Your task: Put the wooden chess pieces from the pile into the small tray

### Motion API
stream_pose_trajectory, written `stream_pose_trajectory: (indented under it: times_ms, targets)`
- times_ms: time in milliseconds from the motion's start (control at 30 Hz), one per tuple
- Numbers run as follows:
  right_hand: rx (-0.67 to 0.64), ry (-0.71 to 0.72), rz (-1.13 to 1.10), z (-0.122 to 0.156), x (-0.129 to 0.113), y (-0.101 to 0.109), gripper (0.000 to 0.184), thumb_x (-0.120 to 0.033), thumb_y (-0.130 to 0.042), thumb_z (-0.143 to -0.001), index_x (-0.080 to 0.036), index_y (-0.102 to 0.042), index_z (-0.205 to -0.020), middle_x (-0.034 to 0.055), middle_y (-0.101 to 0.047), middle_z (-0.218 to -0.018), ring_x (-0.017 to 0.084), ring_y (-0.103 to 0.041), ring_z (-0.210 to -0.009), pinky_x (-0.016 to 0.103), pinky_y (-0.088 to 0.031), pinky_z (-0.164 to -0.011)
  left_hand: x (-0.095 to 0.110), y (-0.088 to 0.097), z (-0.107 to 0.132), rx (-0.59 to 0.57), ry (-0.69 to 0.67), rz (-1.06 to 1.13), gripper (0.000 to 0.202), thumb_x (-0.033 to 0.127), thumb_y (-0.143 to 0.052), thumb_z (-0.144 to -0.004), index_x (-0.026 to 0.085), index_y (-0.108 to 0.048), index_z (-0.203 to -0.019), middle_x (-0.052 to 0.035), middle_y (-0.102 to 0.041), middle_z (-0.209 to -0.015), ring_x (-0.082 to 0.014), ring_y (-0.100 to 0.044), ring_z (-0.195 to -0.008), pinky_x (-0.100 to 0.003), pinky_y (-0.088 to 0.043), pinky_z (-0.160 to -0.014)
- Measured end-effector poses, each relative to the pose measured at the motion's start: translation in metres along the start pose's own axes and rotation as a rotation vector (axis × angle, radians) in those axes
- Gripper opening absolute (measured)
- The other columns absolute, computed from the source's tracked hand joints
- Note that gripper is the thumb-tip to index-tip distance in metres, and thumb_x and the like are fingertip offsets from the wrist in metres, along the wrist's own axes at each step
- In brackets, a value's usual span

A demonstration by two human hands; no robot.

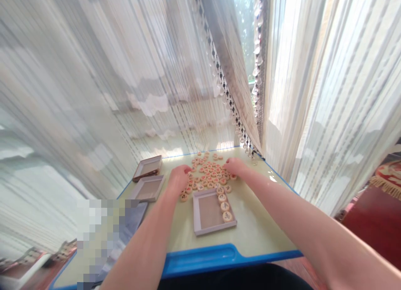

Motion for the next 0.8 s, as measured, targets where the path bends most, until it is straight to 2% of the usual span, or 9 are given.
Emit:
stream_pose_trajectory:
  times_ms: [67,133,233,333,400,500,600,800]
  targets:
    - [0.035,0.042,0.013,0.0,-0.006,-0.007,0.026,-0.022,-0.045,-0.08,-0.014,-0.068,-0.09,0.0127,-0.068,-0.092,0.024,-0.061,-0.091,0.032,-0.045,-0.079,-0.003,0.0,-0.003,0.035,0.004,-0.002,0.04,0.005,-0.047,-0.073,0.018,-0.062,-0.107,-0.0088,-0.065,-0.107,-0.0179,-0.061,-0.09,-0.026,-0.046,-0.08]
    - [0.062,0.084,0.015,0.004,-0.007,-0.012,0.029,-0.023,-0.043,-0.081,-0.014,-0.067,-0.097,0.0126,-0.066,-0.101,0.024,-0.058,-0.099,0.032,-0.043,-0.086,-0.004,-0.001,-0.006,0.035,0.006,-0.032,0.039,0.005,-0.046,-0.072,0.019,-0.062,-0.106,-0.0079,-0.065,-0.106,-0.0191,-0.06,-0.094,-0.028,-0.045,-0.081]
    - [0.038,0.135,0.031,0.01,-0.006,-0.013,0.031,-0.023,-0.044,-0.081,-0.018,-0.066,-0.102,0.0086,-0.066,-0.103,0.022,-0.059,-0.097,0.031,-0.043,-0.085,0.0,-0.004,-0.008,0.024,-0.03,-0.074,0.038,0.007,-0.044,-0.074,0.019,-0.063,-0.105,-0.0071,-0.064,-0.108,-0.0208,-0.058,-0.097,-0.029,-0.044,-0.081]
    - [-0.001,0.2,0.14,0.013,-0.005,-0.009,0.033,-0.015,-0.04,-0.08,-0.017,-0.068,-0.098,0.0106,-0.066,-0.104,0.023,-0.059,-0.098,0.031,-0.043,-0.086,0.009,-0.006,-0.005,0.007,-0.069,-0.1,0.037,0.009,-0.043,-0.074,0.02,-0.064,-0.103,-0.0054,-0.066,-0.104,-0.0194,-0.06,-0.092,-0.027,-0.044,-0.077]
    - [-0.007,0.191,0.156,0.013,-0.004,-0.005,0.032,-0.015,-0.041,-0.08,-0.017,-0.068,-0.097,0.0103,-0.067,-0.104,0.023,-0.059,-0.097,0.031,-0.043,-0.085,0.016,-0.006,-0.001,-0.004,-0.11,-0.13,0.035,0.01,-0.044,-0.072,0.021,-0.066,-0.098,-0.004,-0.067,-0.099,-0.0186,-0.06,-0.09,-0.027,-0.043,-0.078]
    - [0.004,0.144,0.104,0.01,0.001,-0.001,0.027,-0.022,-0.045,-0.08,-0.019,-0.069,-0.093,0.0074,-0.069,-0.095,0.022,-0.061,-0.091,0.031,-0.044,-0.082,0.025,-0.005,0.007,-0.016,-0.172,-0.156,0.035,0.009,-0.044,-0.07,0.023,-0.067,-0.092,-0.002,-0.068,-0.097,-0.0184,-0.059,-0.092,-0.028,-0.042,-0.08]
    - [0.029,0.135,0.074,0.007,0.007,0.0,0.025,-0.028,-0.05,-0.078,-0.018,-0.068,-0.094,0.0072,-0.07,-0.093,0.022,-0.061,-0.09,0.031,-0.044,-0.081,0.03,-0.003,0.012,-0.027,-0.171,-0.153,0.037,0.01,-0.042,-0.07,0.024,-0.067,-0.094,-0.0006,-0.067,-0.1,-0.0181,-0.059,-0.092,-0.027,-0.042,-0.079]
    - [0.096,0.089,0.024,0.004,0.012,0.002,0.037,-0.02,-0.052,-0.074,-0.011,-0.059,-0.109,0.0078,-0.069,-0.091,0.019,-0.061,-0.085,0.028,-0.044,-0.08,0.033,-0.004,0.014,-0.084,-0.236,-0.14,0.034,0.014,-0.041,-0.072,0.023,-0.067,-0.093,-0.0003,-0.067,-0.099,-0.0157,-0.058,-0.087,-0.023,-0.043,-0.076]
Point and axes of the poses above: each hand's wrist, its own z-axis away from the middle knuckle, its own y-axis out of the back of the hand, x = y × z, the point moved 3 cm from there along -z, towards the middle knuckle
